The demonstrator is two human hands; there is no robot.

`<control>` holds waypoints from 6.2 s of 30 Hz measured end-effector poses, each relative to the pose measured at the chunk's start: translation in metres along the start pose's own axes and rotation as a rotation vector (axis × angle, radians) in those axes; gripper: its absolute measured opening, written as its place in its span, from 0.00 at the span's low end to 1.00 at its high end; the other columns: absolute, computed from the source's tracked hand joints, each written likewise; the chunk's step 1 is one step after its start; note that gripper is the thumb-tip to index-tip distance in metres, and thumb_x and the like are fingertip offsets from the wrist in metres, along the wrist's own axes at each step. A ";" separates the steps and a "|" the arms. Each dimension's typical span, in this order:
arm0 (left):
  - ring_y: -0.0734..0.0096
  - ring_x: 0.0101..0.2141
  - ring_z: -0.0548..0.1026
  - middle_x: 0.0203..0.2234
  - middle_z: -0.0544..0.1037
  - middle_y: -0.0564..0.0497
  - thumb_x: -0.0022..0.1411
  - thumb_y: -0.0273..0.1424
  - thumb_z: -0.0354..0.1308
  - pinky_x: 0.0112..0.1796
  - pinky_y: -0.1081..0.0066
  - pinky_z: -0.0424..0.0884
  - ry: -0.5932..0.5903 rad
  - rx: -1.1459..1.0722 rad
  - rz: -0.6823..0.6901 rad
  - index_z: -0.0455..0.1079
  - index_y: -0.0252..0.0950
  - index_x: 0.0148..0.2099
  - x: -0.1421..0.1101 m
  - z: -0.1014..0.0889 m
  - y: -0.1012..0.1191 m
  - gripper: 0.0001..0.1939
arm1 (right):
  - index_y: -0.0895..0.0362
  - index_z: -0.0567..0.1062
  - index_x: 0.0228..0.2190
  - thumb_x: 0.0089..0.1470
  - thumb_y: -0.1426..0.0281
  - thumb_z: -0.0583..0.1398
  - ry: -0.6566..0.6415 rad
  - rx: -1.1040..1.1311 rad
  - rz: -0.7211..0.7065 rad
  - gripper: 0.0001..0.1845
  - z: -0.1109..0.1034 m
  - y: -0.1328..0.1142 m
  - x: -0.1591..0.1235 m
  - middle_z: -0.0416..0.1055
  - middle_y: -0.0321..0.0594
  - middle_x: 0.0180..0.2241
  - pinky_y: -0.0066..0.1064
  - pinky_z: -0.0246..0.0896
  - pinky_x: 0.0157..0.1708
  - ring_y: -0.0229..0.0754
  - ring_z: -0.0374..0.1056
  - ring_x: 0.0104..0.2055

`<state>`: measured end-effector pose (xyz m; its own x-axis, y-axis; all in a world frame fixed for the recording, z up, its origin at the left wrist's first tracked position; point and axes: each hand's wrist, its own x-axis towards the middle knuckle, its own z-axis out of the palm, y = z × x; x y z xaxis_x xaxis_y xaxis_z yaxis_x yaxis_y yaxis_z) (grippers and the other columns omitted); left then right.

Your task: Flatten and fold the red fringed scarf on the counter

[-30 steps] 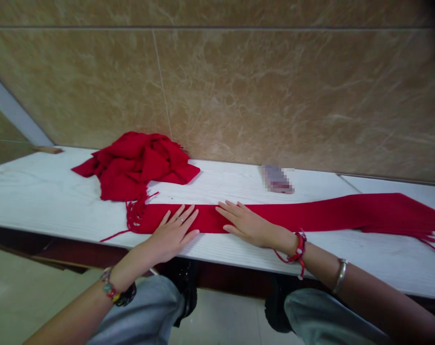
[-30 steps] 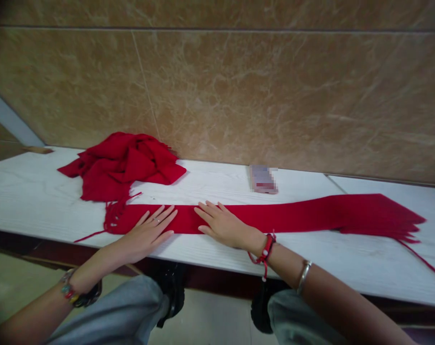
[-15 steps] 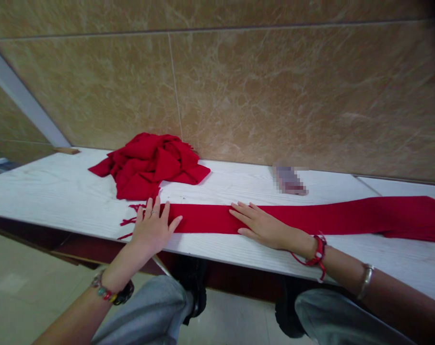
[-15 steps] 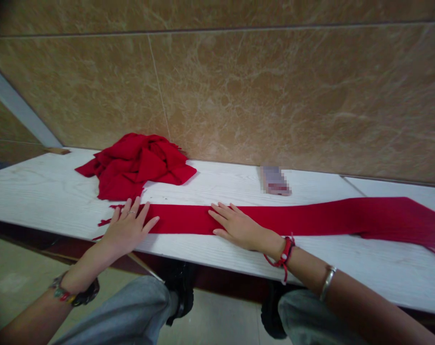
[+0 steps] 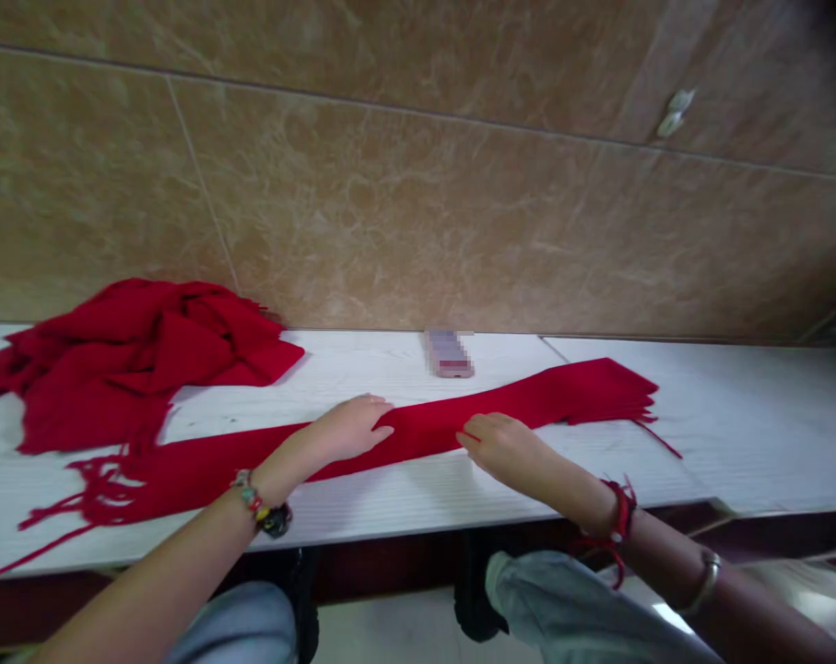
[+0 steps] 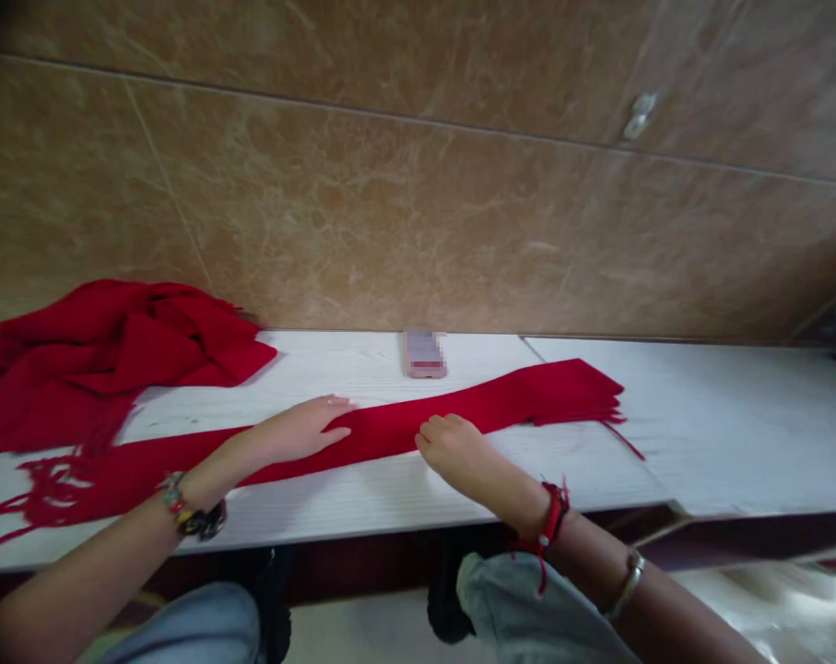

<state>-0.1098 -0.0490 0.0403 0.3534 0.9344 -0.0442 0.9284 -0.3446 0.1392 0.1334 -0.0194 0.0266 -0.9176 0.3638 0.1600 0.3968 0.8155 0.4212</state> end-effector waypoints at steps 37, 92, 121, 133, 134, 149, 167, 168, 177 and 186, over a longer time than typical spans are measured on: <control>0.74 0.24 0.62 0.21 0.68 0.55 0.45 0.34 0.52 0.25 0.74 0.57 -0.296 -0.409 0.027 0.68 0.34 0.28 0.133 -0.010 0.032 0.09 | 0.58 0.66 0.26 0.55 0.77 0.50 0.269 0.024 -0.135 0.09 0.022 0.030 -0.004 0.64 0.38 0.28 0.31 0.51 0.29 0.38 0.60 0.32; 0.58 0.44 0.69 0.50 0.66 0.39 0.53 0.45 0.51 0.43 0.66 0.63 0.177 -0.415 0.219 0.57 0.32 0.54 0.271 -0.004 0.170 0.31 | 0.60 0.70 0.40 0.56 0.75 0.50 -0.043 -0.145 0.530 0.13 0.029 0.210 -0.175 0.69 0.45 0.36 0.29 0.59 0.35 0.41 0.63 0.37; 0.68 0.42 0.70 0.45 0.72 0.49 0.50 0.40 0.56 0.38 0.74 0.65 -0.079 -0.777 0.265 0.63 0.36 0.50 0.273 -0.028 0.147 0.25 | 0.57 0.67 0.45 0.55 0.77 0.47 -0.067 -0.030 0.708 0.18 0.033 0.205 -0.177 0.70 0.43 0.40 0.25 0.58 0.40 0.37 0.66 0.42; 0.64 0.43 0.69 0.44 0.73 0.49 0.47 0.43 0.57 0.40 0.73 0.63 -0.038 -0.729 0.247 0.67 0.36 0.46 0.281 -0.026 0.143 0.25 | 0.61 0.68 0.45 0.56 0.77 0.48 0.085 -0.070 0.664 0.16 0.042 0.209 -0.184 0.71 0.47 0.40 0.30 0.61 0.42 0.40 0.67 0.42; 0.64 0.42 0.70 0.43 0.74 0.49 0.47 0.43 0.57 0.40 0.73 0.63 -0.026 -0.712 0.233 0.68 0.36 0.45 0.283 -0.025 0.142 0.24 | 0.62 0.68 0.44 0.56 0.77 0.48 0.110 -0.084 0.660 0.16 0.044 0.209 -0.185 0.71 0.47 0.40 0.31 0.62 0.42 0.40 0.67 0.42; 0.66 0.38 0.71 0.40 0.75 0.47 0.52 0.39 0.52 0.36 0.72 0.65 0.121 -0.701 0.163 0.65 0.33 0.49 0.279 -0.014 0.145 0.23 | 0.59 0.64 0.49 0.54 0.78 0.48 0.093 -0.023 0.745 0.20 0.048 0.215 -0.189 0.71 0.46 0.42 0.28 0.62 0.40 0.39 0.68 0.40; 0.66 0.38 0.72 0.41 0.75 0.52 0.52 0.39 0.53 0.33 0.74 0.66 -0.011 -0.788 0.087 0.66 0.40 0.47 0.241 -0.035 0.134 0.20 | 0.56 0.64 0.49 0.56 0.74 0.46 0.092 -0.070 0.885 0.20 0.042 0.207 -0.182 0.73 0.43 0.38 0.26 0.62 0.36 0.38 0.70 0.36; 0.65 0.38 0.72 0.41 0.75 0.50 0.50 0.38 0.54 0.33 0.73 0.66 -0.022 -0.769 0.077 0.67 0.39 0.46 0.240 -0.030 0.134 0.20 | 0.56 0.64 0.49 0.56 0.74 0.47 0.055 -0.065 0.872 0.19 0.044 0.206 -0.182 0.73 0.42 0.38 0.26 0.62 0.35 0.38 0.70 0.36; 0.62 0.42 0.70 0.48 0.69 0.43 0.47 0.40 0.58 0.38 0.72 0.65 0.027 -0.703 0.093 0.62 0.34 0.51 0.250 0.009 0.129 0.29 | 0.57 0.64 0.49 0.51 0.79 0.49 -0.042 -0.039 0.810 0.23 0.061 0.200 -0.193 0.70 0.46 0.44 0.30 0.63 0.39 0.40 0.67 0.42; 0.66 0.38 0.73 0.44 0.72 0.43 0.55 0.41 0.52 0.35 0.74 0.67 -0.005 -0.715 0.102 0.58 0.34 0.54 0.246 0.012 0.123 0.27 | 0.56 0.58 0.54 0.56 0.72 0.46 0.186 0.144 0.589 0.24 0.039 0.191 -0.135 0.54 0.46 0.57 0.45 0.49 0.53 0.45 0.46 0.59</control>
<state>0.0931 0.1374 0.0345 0.4364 0.8998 -0.0010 0.5892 -0.2849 0.7561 0.3341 0.1044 0.0509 -0.5282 0.6962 0.4861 0.8233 0.5599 0.0927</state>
